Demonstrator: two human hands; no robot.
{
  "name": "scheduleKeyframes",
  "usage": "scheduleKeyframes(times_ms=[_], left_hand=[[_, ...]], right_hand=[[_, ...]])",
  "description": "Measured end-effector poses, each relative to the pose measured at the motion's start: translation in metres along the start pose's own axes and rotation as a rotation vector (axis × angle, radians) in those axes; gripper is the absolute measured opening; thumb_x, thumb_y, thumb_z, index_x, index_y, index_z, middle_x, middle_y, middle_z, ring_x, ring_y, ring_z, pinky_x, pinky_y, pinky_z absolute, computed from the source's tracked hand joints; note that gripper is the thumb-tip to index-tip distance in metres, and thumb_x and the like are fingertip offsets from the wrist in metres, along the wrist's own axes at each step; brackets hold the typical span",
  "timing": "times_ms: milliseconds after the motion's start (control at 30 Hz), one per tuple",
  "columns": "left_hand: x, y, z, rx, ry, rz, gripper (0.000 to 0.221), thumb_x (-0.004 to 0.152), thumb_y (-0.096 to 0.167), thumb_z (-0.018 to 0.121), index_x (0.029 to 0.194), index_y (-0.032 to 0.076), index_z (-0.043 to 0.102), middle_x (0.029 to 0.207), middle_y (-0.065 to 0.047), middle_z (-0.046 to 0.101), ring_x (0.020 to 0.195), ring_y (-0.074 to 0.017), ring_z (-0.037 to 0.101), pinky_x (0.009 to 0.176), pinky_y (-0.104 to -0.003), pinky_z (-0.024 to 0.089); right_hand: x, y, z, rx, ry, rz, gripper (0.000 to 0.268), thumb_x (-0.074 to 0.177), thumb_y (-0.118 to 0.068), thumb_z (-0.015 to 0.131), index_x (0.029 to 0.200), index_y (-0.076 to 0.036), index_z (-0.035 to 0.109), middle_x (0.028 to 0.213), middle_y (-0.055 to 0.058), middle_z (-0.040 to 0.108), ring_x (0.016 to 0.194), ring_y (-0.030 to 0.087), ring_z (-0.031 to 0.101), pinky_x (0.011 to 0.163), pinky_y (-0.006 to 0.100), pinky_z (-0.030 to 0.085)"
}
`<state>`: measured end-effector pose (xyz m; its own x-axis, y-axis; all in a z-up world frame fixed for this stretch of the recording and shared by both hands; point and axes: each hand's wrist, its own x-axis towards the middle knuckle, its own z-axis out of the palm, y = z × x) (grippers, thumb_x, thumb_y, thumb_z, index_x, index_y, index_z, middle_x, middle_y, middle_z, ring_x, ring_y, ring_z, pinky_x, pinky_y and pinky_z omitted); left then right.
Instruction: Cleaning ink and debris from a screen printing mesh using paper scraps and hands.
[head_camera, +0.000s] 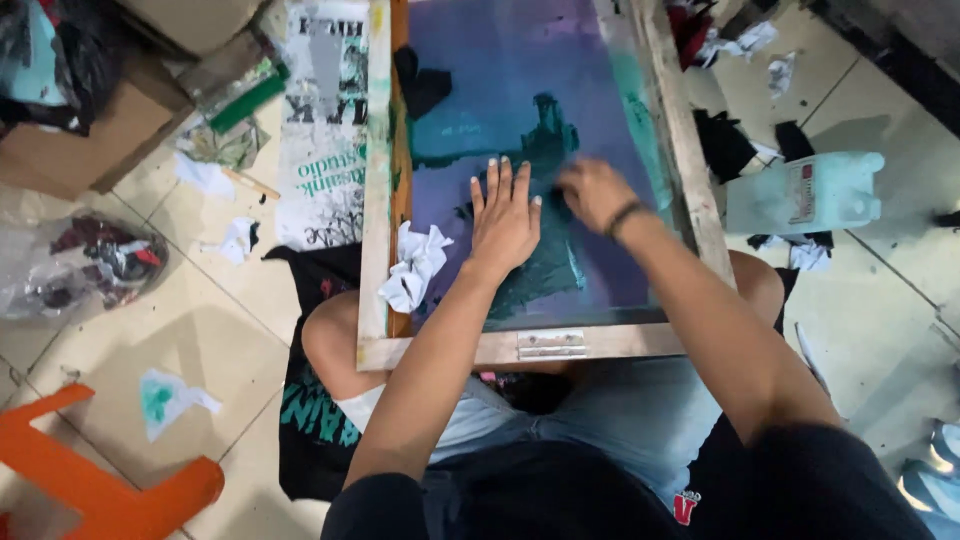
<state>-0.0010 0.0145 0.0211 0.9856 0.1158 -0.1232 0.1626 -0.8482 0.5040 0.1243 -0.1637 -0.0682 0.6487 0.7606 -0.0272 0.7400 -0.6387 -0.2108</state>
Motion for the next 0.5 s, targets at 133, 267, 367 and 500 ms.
scheduleKeyframes(times_ms=[133, 267, 367, 500], left_hand=[[-0.002, -0.005, 0.001, 0.026, 0.047, -0.047, 0.051, 0.112, 0.031, 0.037, 0.158, 0.010, 0.030, 0.164, -0.026, 0.030, 0.158, -0.0372, 0.015, 0.126, -0.061, 0.001], [0.001, -0.006, 0.002, 0.007, 0.078, -0.056, 0.051, 0.113, 0.032, 0.037, 0.158, 0.010, 0.032, 0.164, -0.024, 0.031, 0.158, -0.0362, 0.015, 0.126, -0.060, 0.002], [-0.002, -0.003, 0.001, -0.031, 0.060, -0.040, 0.051, 0.113, 0.031, 0.036, 0.158, 0.009, 0.032, 0.165, -0.026, 0.028, 0.158, -0.0375, 0.014, 0.126, -0.060, 0.001], [-0.001, 0.003, -0.011, -0.063, -0.022, -0.052, 0.053, 0.112, 0.032, 0.037, 0.159, 0.010, 0.029, 0.166, -0.025, 0.024, 0.158, -0.0380, 0.010, 0.125, -0.061, -0.001]], right_hand=[[0.032, 0.018, 0.024, 0.083, -0.022, -0.097, 0.022, 0.092, -0.020, 0.066, 0.113, -0.022, 0.074, 0.103, 0.007, 0.072, 0.109, 0.032, 0.069, 0.093, 0.037, 0.058], [-0.015, 0.000, 0.007, 0.068, -0.055, -0.072, 0.023, 0.092, -0.028, 0.066, 0.113, -0.022, 0.074, 0.108, 0.005, 0.069, 0.114, 0.029, 0.068, 0.091, 0.038, 0.059], [-0.080, -0.026, -0.010, -0.013, -0.110, -0.060, 0.027, 0.090, -0.034, 0.067, 0.115, -0.026, 0.074, 0.115, 0.003, 0.070, 0.118, 0.026, 0.067, 0.094, 0.037, 0.059], [-0.133, -0.063, -0.055, -0.044, -0.165, -0.075, 0.022, 0.092, -0.030, 0.068, 0.112, -0.026, 0.074, 0.113, 0.001, 0.068, 0.115, 0.028, 0.067, 0.089, 0.035, 0.060]])
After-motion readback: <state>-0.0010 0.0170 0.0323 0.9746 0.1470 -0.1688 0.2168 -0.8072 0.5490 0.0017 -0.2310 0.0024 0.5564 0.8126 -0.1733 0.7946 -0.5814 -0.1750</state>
